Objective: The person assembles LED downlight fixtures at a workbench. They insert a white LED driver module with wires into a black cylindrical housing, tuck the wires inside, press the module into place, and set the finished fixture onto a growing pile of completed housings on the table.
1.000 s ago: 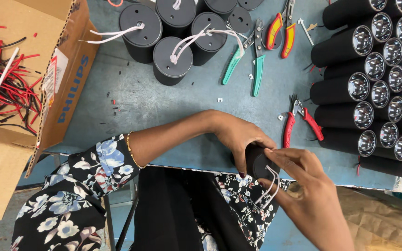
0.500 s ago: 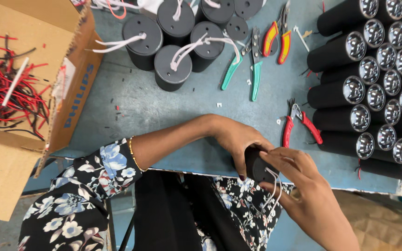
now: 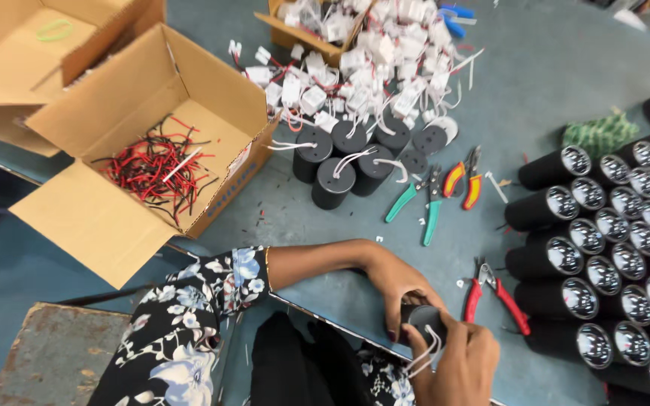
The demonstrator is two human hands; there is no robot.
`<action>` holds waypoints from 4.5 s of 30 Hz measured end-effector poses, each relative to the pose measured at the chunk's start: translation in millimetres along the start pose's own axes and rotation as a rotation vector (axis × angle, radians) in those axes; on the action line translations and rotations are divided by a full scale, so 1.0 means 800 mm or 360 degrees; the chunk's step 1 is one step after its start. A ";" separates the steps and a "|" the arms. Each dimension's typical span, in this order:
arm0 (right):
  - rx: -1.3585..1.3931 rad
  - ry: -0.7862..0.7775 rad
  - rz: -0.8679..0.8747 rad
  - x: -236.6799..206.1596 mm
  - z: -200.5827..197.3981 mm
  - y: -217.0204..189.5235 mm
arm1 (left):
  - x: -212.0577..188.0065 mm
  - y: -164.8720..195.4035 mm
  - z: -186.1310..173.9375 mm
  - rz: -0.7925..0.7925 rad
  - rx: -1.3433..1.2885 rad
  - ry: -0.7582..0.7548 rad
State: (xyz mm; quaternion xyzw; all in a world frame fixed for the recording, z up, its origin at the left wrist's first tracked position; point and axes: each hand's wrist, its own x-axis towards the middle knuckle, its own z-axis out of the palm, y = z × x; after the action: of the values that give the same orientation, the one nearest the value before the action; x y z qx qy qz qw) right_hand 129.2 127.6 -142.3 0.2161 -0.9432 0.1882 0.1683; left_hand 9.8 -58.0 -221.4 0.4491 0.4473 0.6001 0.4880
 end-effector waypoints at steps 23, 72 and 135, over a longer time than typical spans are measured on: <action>0.0841 -0.0943 -0.0390 0.001 -0.141 0.114 | 0.123 0.021 0.212 0.0088 0.1048 0.1794; 0.2887 -0.0870 0.0967 -0.087 -0.086 0.108 | 0.132 0.002 0.223 0.0435 -0.0763 0.2107; 0.2874 -0.0846 0.1127 -0.062 -0.086 0.099 | 0.146 0.033 0.235 0.0670 -0.0491 0.2194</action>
State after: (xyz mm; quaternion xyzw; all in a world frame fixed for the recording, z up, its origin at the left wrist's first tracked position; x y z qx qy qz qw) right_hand 149.9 240.4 -124.7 0.0050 -0.4643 0.8177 -0.3402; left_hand 174.6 72.9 -146.4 -0.0274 0.4673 0.8832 0.0283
